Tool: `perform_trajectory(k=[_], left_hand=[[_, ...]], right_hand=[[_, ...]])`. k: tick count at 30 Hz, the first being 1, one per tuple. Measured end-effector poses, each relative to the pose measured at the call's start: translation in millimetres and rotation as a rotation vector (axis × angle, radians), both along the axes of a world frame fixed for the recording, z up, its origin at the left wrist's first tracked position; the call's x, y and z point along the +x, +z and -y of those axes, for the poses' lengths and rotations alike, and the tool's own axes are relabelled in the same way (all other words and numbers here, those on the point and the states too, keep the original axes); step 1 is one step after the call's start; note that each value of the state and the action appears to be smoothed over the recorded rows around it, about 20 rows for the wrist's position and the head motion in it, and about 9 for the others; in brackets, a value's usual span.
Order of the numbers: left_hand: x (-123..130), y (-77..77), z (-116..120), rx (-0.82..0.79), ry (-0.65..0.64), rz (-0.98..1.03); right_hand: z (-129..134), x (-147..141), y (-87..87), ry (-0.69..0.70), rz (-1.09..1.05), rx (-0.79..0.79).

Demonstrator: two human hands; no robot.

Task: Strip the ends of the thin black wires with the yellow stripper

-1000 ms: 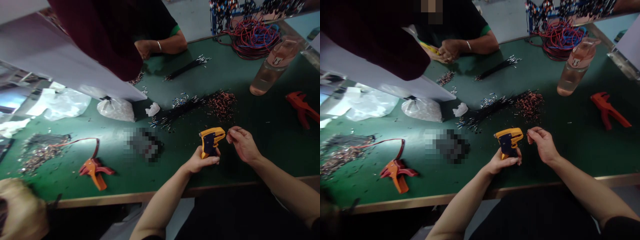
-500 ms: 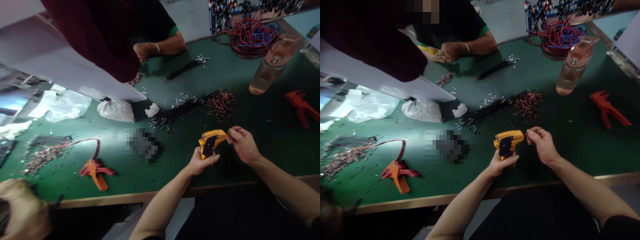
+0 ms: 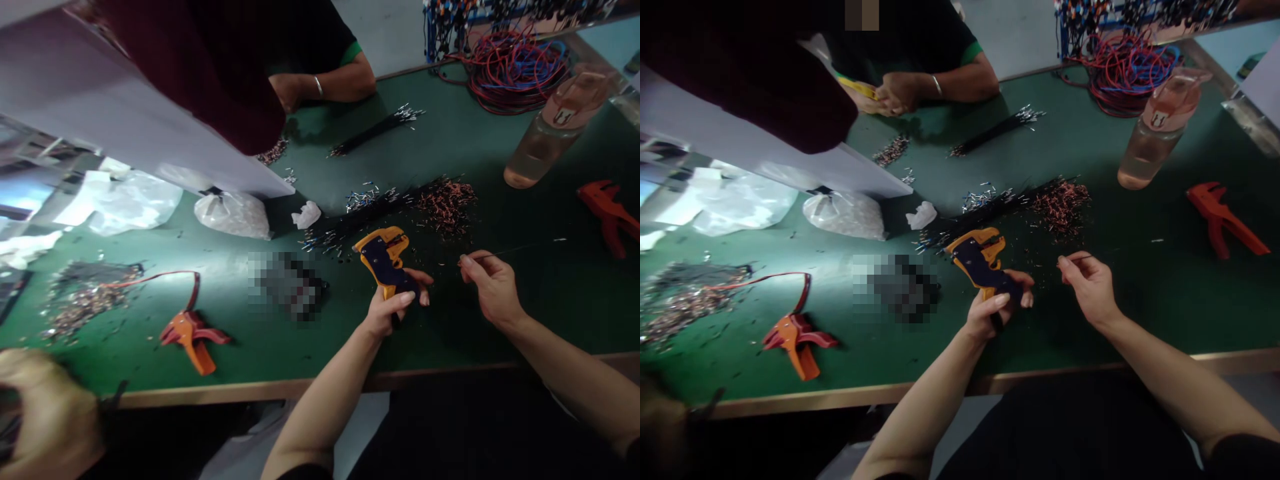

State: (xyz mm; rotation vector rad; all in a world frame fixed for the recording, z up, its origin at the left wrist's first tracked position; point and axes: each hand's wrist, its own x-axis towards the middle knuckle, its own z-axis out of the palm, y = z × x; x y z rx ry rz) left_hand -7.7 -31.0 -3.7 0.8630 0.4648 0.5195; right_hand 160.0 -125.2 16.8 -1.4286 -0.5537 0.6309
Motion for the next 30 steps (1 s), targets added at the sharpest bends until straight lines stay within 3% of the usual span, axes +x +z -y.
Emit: perform_trajectory(k=[7,10,16,23,30], left_hand=[[-2.0,-2.2,-0.5,0.129,-0.091,-0.003],[-3.5,-3.0,-0.6,0.127,-0.079,-0.037],[-4.6,-1.3,-3.7,0.128,-0.106,-0.058],[-5.7,-0.4,-4.9,0.099,-0.083,-0.082],[-3.3,4.3,-5.3,0.151,0.004,-0.116]], right_hand=[[7.0,-8.4,-1.0,0.052,0.608,0.005],[7.0,-9.3,-1.5,0.095,0.742,0.029],[7.6,-7.4,-2.1,0.127,0.744,0.055],[8.4,-3.4,5.4,0.275,0.672,0.094],[8.2,4.9,8.8,0.166,0.888,0.166]])
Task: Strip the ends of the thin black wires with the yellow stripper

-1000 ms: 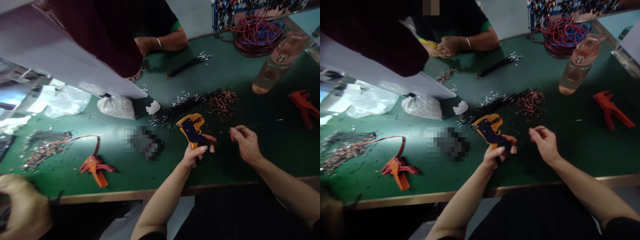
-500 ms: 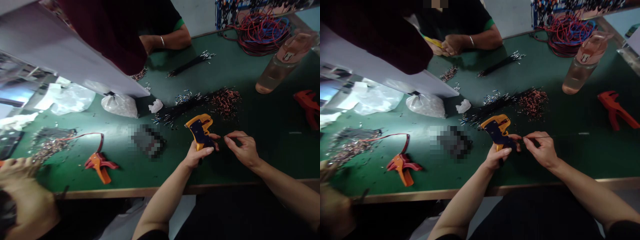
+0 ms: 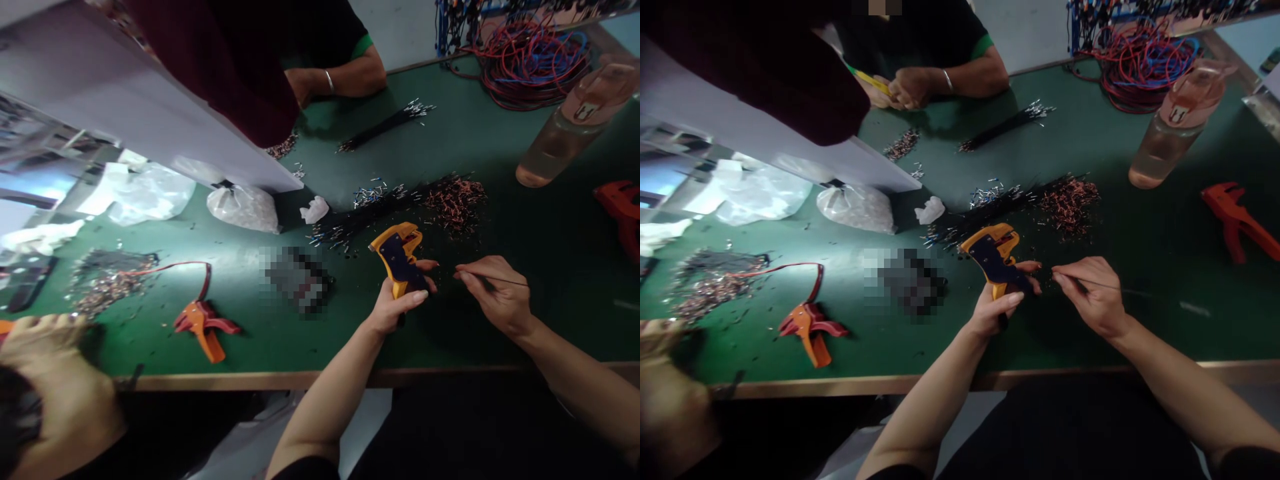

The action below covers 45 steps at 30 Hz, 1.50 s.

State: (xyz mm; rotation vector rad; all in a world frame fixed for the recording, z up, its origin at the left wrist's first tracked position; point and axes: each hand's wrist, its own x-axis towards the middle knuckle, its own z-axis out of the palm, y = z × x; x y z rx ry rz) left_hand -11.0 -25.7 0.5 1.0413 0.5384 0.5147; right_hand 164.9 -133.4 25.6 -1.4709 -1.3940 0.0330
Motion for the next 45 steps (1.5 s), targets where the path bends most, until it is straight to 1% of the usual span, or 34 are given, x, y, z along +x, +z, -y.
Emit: perform_trajectory(k=[2,6,9,13,20,26,31,36,40,45], left_hand=[[-0.4,1.0,0.5,0.002,-0.039,-0.018],[-0.4,2.5,2.2,0.05,-0.122,-0.063],[0.7,2.0,4.4,0.095,-0.16,-0.077],[1.0,0.5,7.3,0.098,-0.209,-0.089],[-0.3,-0.5,8.0,0.098,-0.201,-0.099],[0.3,-0.8,9.0,0.083,-0.192,-0.087],[-0.5,-3.7,10.4,0.068,-0.185,-0.106],[0.3,-1.0,8.8,0.076,-0.201,-0.092],[1.1,0.1,9.0,0.101,-0.216,-0.111],[1.4,-1.4,11.4,0.067,-0.195,-0.097]], right_hand=[[2.3,-0.8,0.9,-0.009,-0.015,0.031],[5.7,-6.3,2.4,0.021,0.002,0.084],[6.2,-10.1,4.1,0.028,0.037,0.098],[5.6,-13.8,5.0,0.033,0.062,0.102],[2.3,-17.4,4.0,0.015,0.121,0.116],[1.8,-17.5,5.3,0.018,0.112,0.12],[2.5,-16.7,5.1,0.021,0.135,0.063],[2.2,-16.8,5.7,0.023,0.118,0.093],[1.9,-16.8,2.9,0.031,0.124,0.076],[2.9,-16.4,-1.0,0.009,0.112,0.063]])
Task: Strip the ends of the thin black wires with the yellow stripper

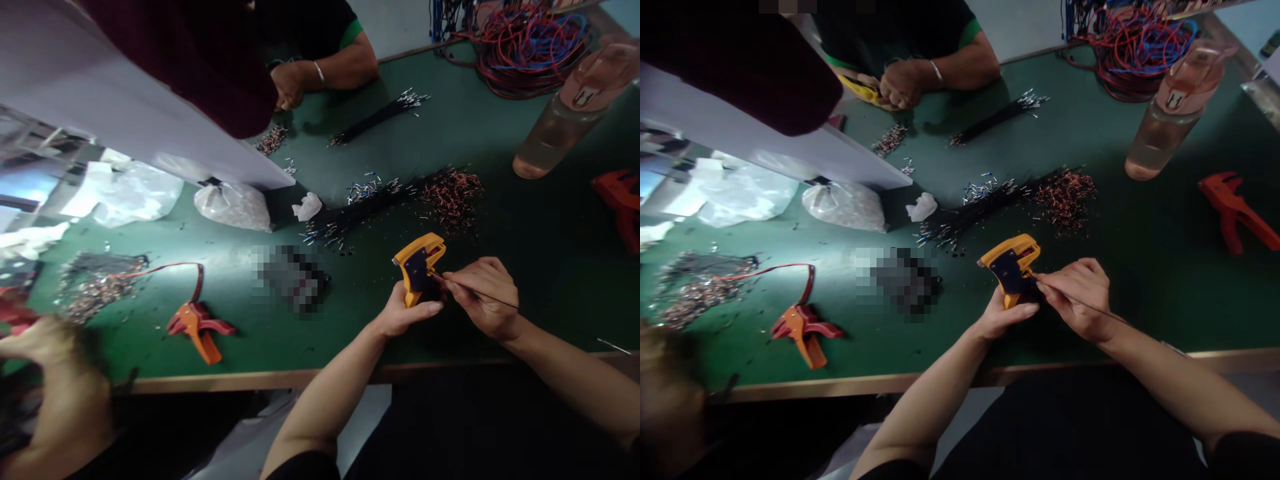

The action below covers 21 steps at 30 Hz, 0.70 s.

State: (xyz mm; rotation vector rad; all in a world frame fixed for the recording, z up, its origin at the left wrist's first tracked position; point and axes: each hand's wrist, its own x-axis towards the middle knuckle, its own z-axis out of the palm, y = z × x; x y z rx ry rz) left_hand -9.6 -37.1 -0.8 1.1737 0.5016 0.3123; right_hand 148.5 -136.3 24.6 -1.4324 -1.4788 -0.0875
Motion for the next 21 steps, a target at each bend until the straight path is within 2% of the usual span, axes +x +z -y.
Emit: perform_trajectory(k=[21], left_hand=[[1.5,3.1,0.5,0.002,0.042,-0.038]], right_hand=[[-1.1,-1.9,-0.5,-0.002,-0.016,-0.025]])
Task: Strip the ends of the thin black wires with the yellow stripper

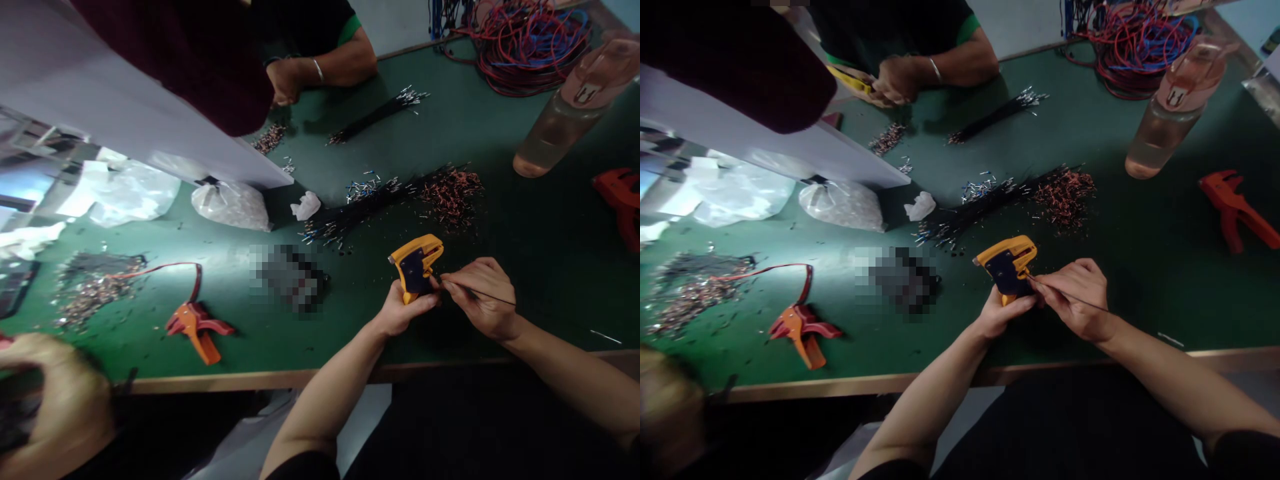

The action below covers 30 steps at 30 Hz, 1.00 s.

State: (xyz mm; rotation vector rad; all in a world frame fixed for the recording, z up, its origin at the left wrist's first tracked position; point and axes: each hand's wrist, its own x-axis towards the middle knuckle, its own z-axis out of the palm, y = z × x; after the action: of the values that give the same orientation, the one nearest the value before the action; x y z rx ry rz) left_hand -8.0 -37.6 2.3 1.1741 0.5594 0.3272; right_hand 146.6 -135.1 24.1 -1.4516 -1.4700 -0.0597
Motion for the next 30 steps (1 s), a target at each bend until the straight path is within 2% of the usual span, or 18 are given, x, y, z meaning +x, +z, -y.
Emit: perform_trajectory(k=[8,26,30], left_hand=[[1.6,1.2,0.4,0.028,-0.014,-0.033],[0.3,1.7,4.4,0.095,0.053,-0.094],[2.5,1.6,3.6,0.019,0.097,-0.107]], right_hand=[[1.2,-0.1,-1.1,0.002,-0.009,-0.014],[1.0,-1.2,1.0,-0.012,0.012,0.02],[4.0,1.3,0.9,0.006,-0.098,0.031]])
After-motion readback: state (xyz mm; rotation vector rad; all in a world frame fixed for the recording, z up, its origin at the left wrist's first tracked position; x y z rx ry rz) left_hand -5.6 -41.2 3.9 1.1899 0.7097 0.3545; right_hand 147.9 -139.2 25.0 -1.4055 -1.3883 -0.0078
